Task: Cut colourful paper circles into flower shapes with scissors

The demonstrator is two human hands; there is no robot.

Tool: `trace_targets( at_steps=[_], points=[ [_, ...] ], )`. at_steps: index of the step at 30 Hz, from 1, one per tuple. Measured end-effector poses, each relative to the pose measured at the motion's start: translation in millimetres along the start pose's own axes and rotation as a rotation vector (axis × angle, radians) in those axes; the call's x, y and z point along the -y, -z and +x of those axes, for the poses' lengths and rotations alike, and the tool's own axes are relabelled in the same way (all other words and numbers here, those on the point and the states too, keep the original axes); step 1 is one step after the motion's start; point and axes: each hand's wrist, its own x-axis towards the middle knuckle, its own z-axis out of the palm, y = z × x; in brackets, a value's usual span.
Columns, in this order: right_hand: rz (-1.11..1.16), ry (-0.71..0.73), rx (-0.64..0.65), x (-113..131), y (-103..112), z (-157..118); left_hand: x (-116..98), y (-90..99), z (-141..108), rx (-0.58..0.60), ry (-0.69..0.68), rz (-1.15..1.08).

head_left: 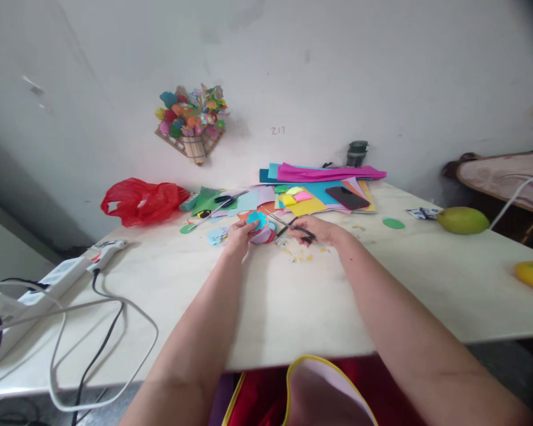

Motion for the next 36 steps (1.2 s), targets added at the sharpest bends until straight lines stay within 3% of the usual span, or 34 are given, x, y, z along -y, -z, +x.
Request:
trace_targets(
  at_steps=[8,15,36],
  points=[
    [-0.102,-0.109,0.161,-2.2,25.3,-13.9,-0.6,1.7,0.6,-0.003,0.019,0.002],
    [-0.239,-0.111,0.224,5.1,17.6,-12.0,-3.1,-2.0,-4.1,0.039,0.059,0.038],
    [-0.22,-0.07,0.239,-3.3,14.7,-0.9,-2.4,-2.6,-4.6,0.055,0.135,0.02]
  ],
)
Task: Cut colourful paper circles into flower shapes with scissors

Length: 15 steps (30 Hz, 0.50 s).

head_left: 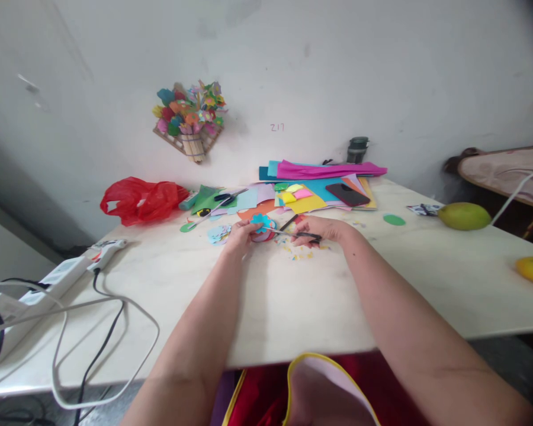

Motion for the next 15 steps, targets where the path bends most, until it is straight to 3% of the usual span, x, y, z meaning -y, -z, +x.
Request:
trace_targets(
  at_steps=[15],
  points=[
    [-0.045,0.02,-0.032,3.5,-4.2,1.7,-0.5,-1.5,-1.1,-0.012,0.011,-0.014]
  ],
)
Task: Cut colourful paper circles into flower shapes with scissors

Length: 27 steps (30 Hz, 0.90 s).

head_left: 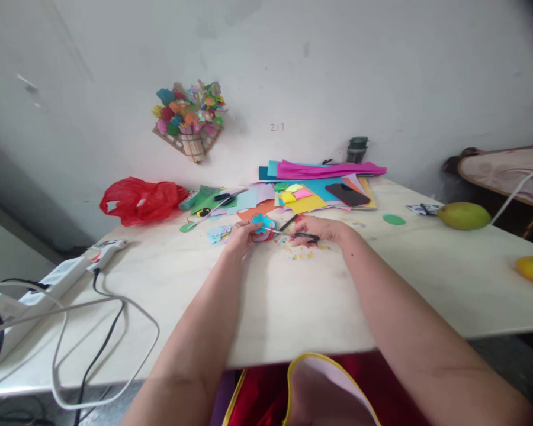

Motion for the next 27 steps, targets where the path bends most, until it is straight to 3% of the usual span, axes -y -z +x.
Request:
trace_targets(
  at_steps=[27],
  points=[
    [0.003,0.041,-0.018,3.5,-1.0,-1.0,1.3,2.0,1.2,0.002,0.001,-0.01]
  ],
)
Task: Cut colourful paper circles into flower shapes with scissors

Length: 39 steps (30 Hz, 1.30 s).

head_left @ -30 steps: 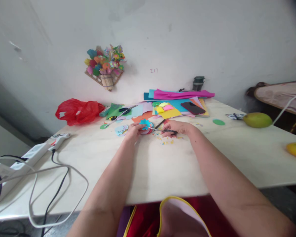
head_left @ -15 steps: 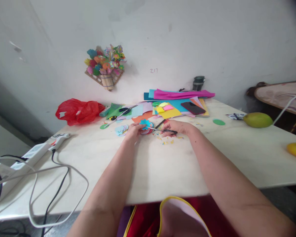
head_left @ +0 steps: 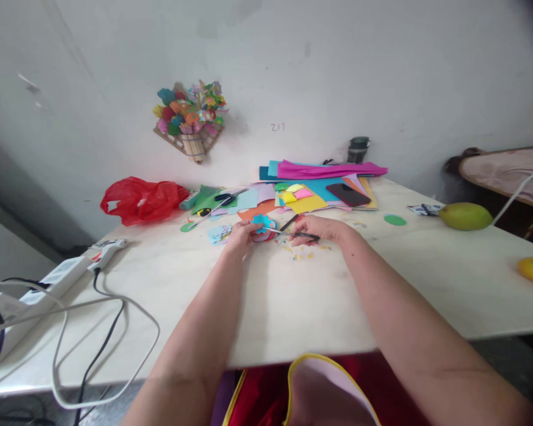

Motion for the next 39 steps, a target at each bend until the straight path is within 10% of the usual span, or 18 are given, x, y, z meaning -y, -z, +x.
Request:
trace_targets(
  at_steps=[39],
  points=[
    [0.02,-0.048,0.037,-2.5,4.4,-2.6,0.5,4.7,5.8,-0.048,-0.077,-0.004]
  ],
)
